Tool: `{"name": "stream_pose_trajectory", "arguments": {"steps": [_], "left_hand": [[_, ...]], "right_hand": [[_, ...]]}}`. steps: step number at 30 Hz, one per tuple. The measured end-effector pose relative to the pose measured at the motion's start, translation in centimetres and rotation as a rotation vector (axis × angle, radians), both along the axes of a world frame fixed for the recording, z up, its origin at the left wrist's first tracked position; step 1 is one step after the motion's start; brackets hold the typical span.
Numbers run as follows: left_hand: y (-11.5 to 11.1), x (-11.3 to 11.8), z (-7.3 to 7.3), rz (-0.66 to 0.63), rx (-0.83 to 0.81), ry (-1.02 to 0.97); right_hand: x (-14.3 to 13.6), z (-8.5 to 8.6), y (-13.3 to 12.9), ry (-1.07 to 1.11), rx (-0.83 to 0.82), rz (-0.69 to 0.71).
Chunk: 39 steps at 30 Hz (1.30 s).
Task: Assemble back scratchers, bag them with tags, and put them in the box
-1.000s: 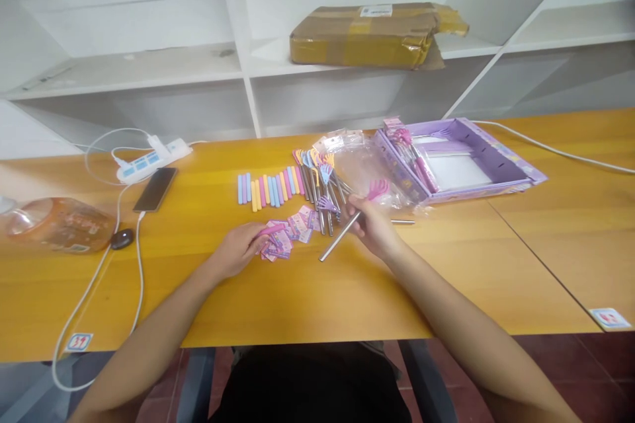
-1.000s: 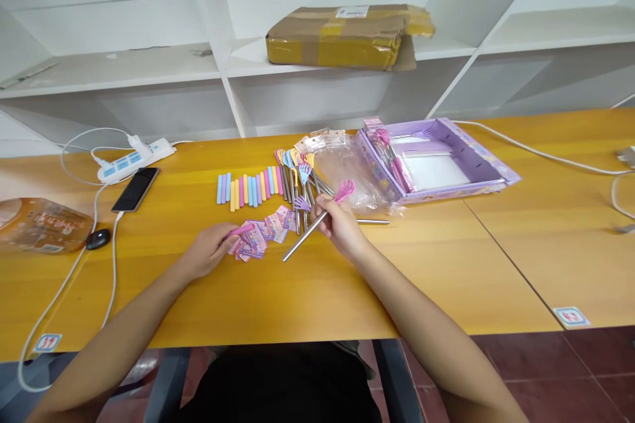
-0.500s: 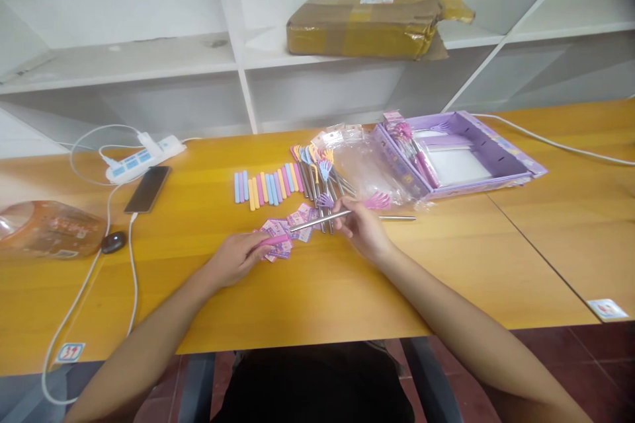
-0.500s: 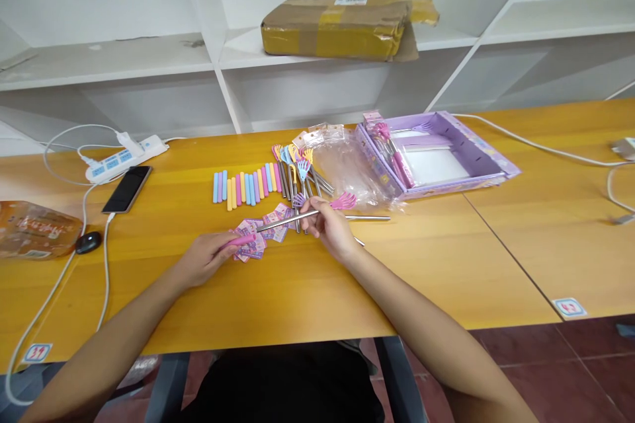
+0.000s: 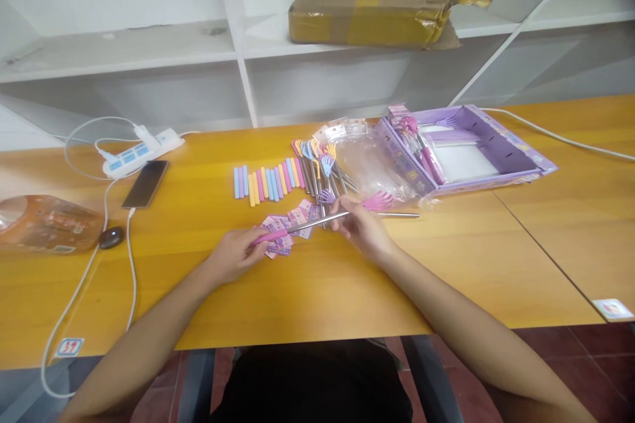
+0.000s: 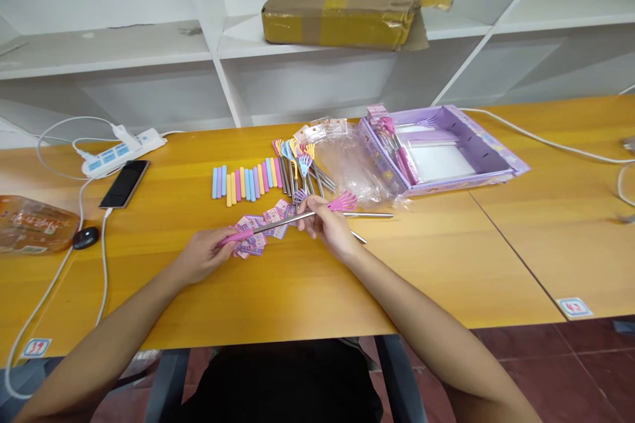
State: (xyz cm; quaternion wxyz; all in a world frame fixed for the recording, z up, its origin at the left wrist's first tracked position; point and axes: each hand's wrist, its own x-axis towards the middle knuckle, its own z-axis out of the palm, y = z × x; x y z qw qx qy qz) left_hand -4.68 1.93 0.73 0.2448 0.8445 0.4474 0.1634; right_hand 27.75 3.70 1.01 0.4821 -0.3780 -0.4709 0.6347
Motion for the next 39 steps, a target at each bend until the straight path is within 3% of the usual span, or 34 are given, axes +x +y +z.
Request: {"name": "stream_pose_trajectory", "arguments": {"steps": [6, 14, 19, 24, 28, 34, 39], "left_hand": [[-0.2, 0.1, 0.3, 0.019, 0.004, 0.016], [-0.2, -0.3, -0.2, 0.018, 0.111, 0.051], [0.0, 0.0, 0.3, -0.01, 0.016, 0.0], [-0.1, 0.3, 1.1, -0.075, -0.041, -0.043], [-0.1, 0.1, 0.8, -0.06, 0.029, -0.044], [-0.3, 0.1, 0.0, -0.059, 0.131, -0.113], [-1.1, 0.9, -0.2, -0.069, 0.294, -0.161]], "right_hand": [[0.3, -0.8, -0.4, 0.018, 0.134, 0.009], [0.2, -1.0, -0.7, 0.019, 0.16, 0.068], [0.4, -0.5, -0.1, 0.007, 0.095, 0.074], [0.9, 0.3, 0.2, 0.138, 0.096, 0.104], [0.9, -0.1, 0.1, 0.149, 0.096, 0.126], [0.6, -1.7, 0.2, 0.077, 0.107, 0.025], [-0.4, -2.1, -0.6, 0.015, 0.119, 0.134]]}}
